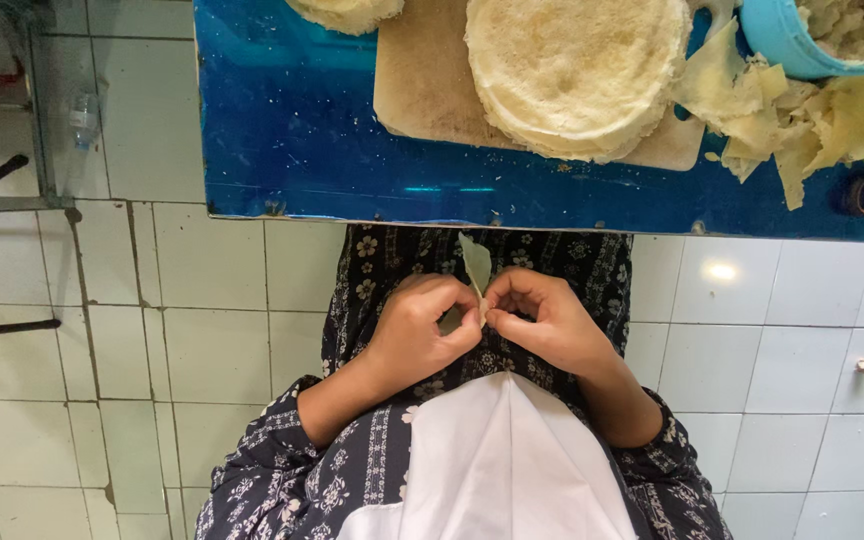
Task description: The person peels thin, crispy outer layers off large round crackers by hand, tearing the sheets free and placing the removed pieces into a blue container on the table, repeating the process on successive crackers.
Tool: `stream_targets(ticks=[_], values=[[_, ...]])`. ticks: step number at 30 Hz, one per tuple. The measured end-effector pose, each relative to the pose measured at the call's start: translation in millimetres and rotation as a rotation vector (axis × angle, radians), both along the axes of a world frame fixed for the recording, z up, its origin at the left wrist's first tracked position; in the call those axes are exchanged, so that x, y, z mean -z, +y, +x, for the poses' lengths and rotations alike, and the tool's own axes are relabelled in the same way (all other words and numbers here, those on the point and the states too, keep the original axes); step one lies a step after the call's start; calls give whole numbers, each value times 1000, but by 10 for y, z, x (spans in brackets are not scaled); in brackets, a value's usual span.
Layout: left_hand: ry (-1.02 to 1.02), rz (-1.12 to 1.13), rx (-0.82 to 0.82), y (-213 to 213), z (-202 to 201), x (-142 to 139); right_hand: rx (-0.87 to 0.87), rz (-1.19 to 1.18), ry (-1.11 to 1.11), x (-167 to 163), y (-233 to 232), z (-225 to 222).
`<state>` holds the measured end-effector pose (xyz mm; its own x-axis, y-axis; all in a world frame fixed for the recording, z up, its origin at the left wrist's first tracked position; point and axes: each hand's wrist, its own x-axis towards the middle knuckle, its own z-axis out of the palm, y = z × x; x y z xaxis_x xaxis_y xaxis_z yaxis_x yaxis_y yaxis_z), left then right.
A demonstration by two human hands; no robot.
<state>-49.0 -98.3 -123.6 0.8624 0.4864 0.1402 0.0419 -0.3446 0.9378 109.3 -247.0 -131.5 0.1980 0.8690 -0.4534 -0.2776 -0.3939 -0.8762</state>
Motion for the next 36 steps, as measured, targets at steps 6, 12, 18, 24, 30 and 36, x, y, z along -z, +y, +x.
stream_targets(ticks=[6,12,18,24,30,36], values=[[-41,-46,17,7,5,10,-35,47,110,60,-6,41],[-72,-26,43,44,-7,25,11,31,115,30,8,16],[17,-370,72,-18,-54,233,108,108,-1,27,38,62],[-100,-510,-79,214,116,649,222,451,411,-66,-60,136],[-137,-1398,370,185,1,561,292,589,578,-241,-76,270],[-78,-903,209,245,-28,4,387,705,152,-575,-40,425]])
